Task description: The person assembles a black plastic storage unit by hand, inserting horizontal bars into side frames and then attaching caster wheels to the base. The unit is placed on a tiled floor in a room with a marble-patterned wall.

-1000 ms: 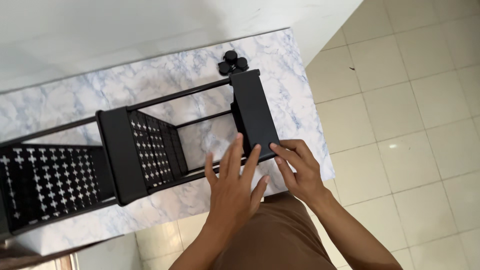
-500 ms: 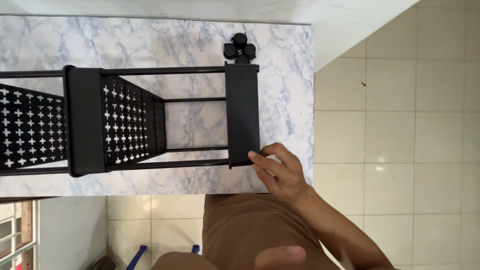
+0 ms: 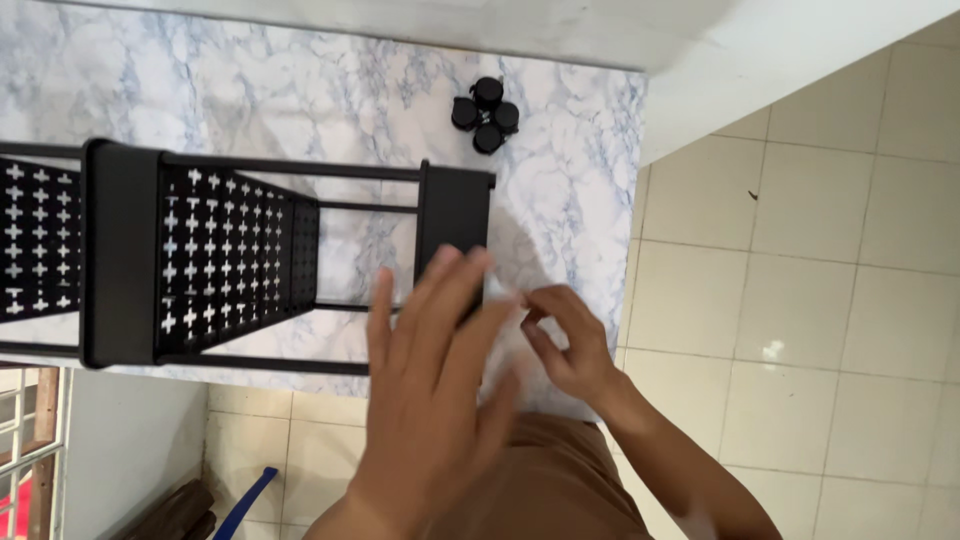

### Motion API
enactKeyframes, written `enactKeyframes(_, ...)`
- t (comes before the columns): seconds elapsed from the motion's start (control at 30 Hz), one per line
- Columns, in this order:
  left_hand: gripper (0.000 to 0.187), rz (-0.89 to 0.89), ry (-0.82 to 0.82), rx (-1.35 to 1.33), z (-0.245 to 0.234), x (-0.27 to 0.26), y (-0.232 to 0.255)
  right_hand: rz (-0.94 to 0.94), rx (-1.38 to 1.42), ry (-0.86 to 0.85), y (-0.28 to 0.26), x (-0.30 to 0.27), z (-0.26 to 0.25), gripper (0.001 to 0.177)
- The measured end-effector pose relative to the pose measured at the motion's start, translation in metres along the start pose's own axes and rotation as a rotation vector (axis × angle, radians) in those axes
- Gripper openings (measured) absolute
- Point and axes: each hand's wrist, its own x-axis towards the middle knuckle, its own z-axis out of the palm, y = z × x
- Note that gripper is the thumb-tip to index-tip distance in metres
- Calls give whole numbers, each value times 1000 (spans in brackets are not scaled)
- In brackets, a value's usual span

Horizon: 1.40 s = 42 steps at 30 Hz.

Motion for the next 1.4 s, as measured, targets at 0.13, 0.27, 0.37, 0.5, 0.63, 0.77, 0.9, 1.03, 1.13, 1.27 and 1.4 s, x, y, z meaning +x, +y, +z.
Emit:
enactKeyframes(0.13, 57, -96, -95, 226, 22, 26, -24, 268, -8, -8, 40, 26, -6, 39)
enactKeyframes(0.27, 63, -165, -171, 359, 36, 32, -33, 363, -48, -47, 73, 56, -7, 32)
enactKeyframes(0.37, 61, -207, -173, 405, 40, 35, -38, 419, -49, -81, 95, 76, -2, 32)
enactKeyframes(0.5, 60, -212, -135, 361, 38, 45, -47, 420, -96, -118, 119, 92, 9, 34)
enactKeyframes(0.63, 57, -217, -94, 240, 37, 56, -54, 441, -230, -174, 153, 110, 22, 47)
enactKeyframes(0.77, 49, -313, 59, 103, 30, 56, -51, 453, -506, -267, 187, 134, 38, 69)
enactKeyframes(0.9, 57, -431, 58, 199, 36, 57, -49, 416, -542, -270, 202, 151, 55, 72)
enactKeyframes(1.03, 67, -515, -89, 167, 35, 59, -51, 482, -557, -270, 199, 159, 64, 67)
enactKeyframes(1.13, 69, -443, -68, 219, 34, 60, -51, 484, -548, -231, 192, 158, 61, 57)
enactKeyframes(1.27, 61, -432, -59, 208, 34, 62, -51, 507, -565, -235, 185, 157, 57, 42)
enactKeyframes(1.4, 64, -559, -124, 138, 31, 67, -49, 513, -609, -248, 181, 142, 56, 33)
